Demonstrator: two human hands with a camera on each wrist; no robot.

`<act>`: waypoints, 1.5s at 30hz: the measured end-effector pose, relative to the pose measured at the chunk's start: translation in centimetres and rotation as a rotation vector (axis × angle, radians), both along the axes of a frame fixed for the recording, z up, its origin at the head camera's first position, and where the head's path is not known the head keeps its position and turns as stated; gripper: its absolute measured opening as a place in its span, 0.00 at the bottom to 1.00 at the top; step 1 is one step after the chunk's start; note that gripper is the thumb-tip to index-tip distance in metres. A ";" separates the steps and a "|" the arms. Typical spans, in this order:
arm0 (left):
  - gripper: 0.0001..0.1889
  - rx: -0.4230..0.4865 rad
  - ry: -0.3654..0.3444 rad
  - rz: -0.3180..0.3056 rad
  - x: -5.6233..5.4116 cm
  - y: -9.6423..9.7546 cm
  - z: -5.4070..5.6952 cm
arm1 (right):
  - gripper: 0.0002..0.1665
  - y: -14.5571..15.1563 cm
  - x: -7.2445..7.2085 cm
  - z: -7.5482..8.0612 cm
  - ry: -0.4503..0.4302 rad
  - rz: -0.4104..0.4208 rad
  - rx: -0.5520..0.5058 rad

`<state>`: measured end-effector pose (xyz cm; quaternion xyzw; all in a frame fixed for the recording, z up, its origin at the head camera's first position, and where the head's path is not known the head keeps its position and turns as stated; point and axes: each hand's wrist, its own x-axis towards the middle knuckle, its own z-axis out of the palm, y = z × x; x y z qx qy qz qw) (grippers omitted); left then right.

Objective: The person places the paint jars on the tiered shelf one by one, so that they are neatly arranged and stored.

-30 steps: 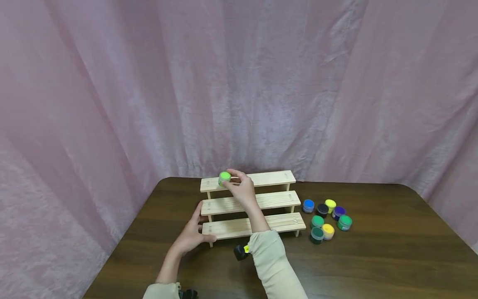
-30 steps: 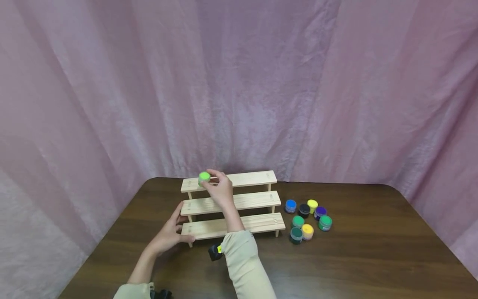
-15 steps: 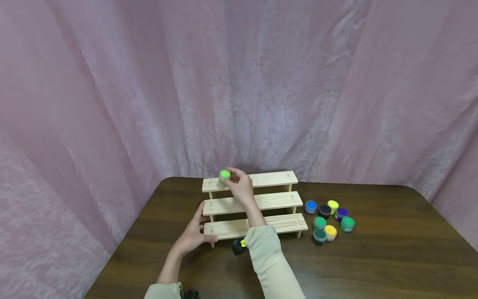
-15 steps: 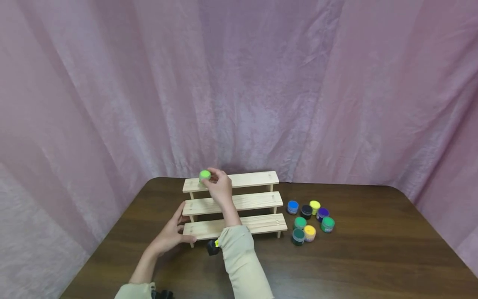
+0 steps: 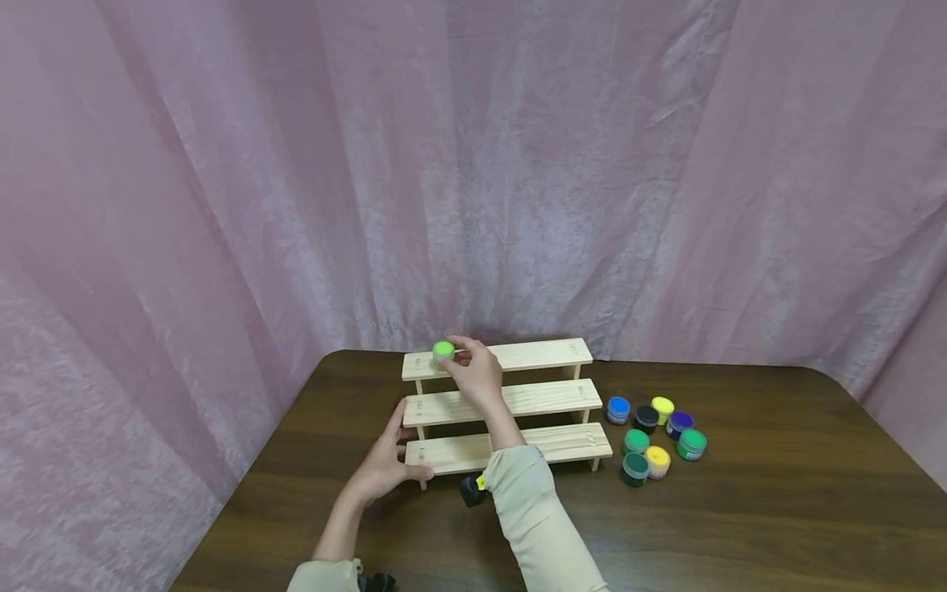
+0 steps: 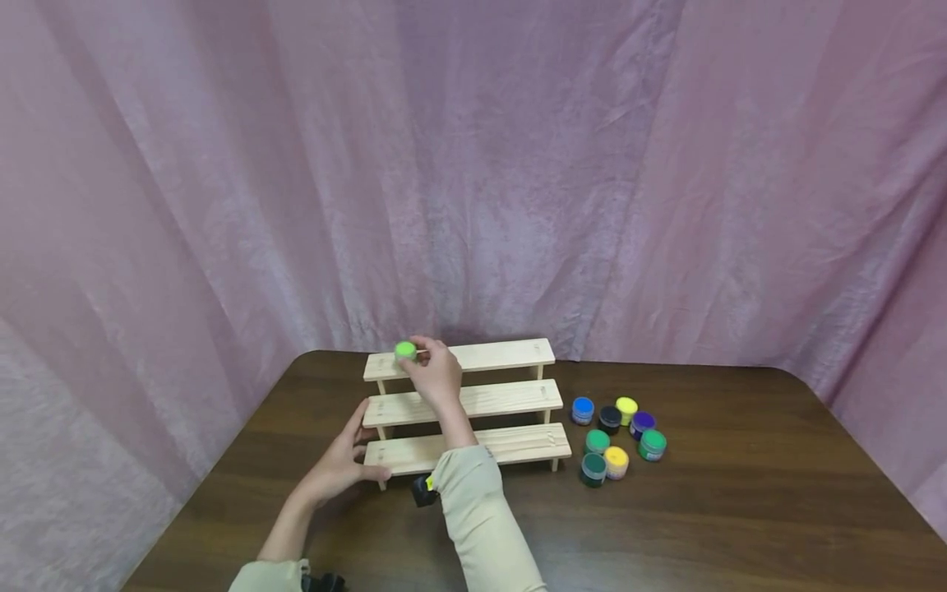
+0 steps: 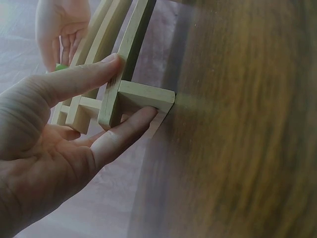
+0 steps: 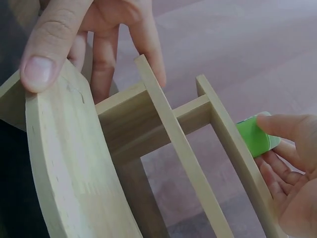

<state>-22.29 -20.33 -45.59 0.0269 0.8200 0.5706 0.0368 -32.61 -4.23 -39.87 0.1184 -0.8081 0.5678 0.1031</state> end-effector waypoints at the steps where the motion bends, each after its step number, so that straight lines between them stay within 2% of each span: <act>1: 0.65 0.001 0.002 0.003 0.0 0.0 0.0 | 0.24 -0.1 0.0 0.0 0.003 -0.005 0.015; 9: 0.64 0.007 0.004 0.010 -0.1 0.0 -0.2 | 0.25 -0.3 0.1 -0.1 0.027 -0.018 0.024; 16: 0.65 0.021 0.004 -0.008 -0.1 0.0 -0.2 | 0.31 -0.2 0.4 -0.3 0.017 0.029 -0.125; 26: 0.65 0.025 -0.001 -0.008 0.1 0.0 -0.4 | 0.30 0.7 1.4 0.1 -0.022 0.062 -0.259; 30: 0.64 0.013 0.006 -0.023 0.0 -0.1 -0.4 | 0.29 1.8 1.7 0.6 -0.023 0.078 -0.316; 34: 0.65 0.000 0.004 -0.020 -0.1 -0.2 -0.3 | 0.26 3.7 1.8 0.9 -0.056 0.059 -0.372; 39: 0.65 -0.008 0.002 -0.015 0.0 -0.4 -0.4 | 0.25 6.1 2.0 1.1 -0.070 0.008 -0.398; 45: 0.66 -0.008 0.017 -0.011 0.0 -0.2 -0.3 | 0.26 8.6 2.7 1.8 -0.073 -0.015 -0.391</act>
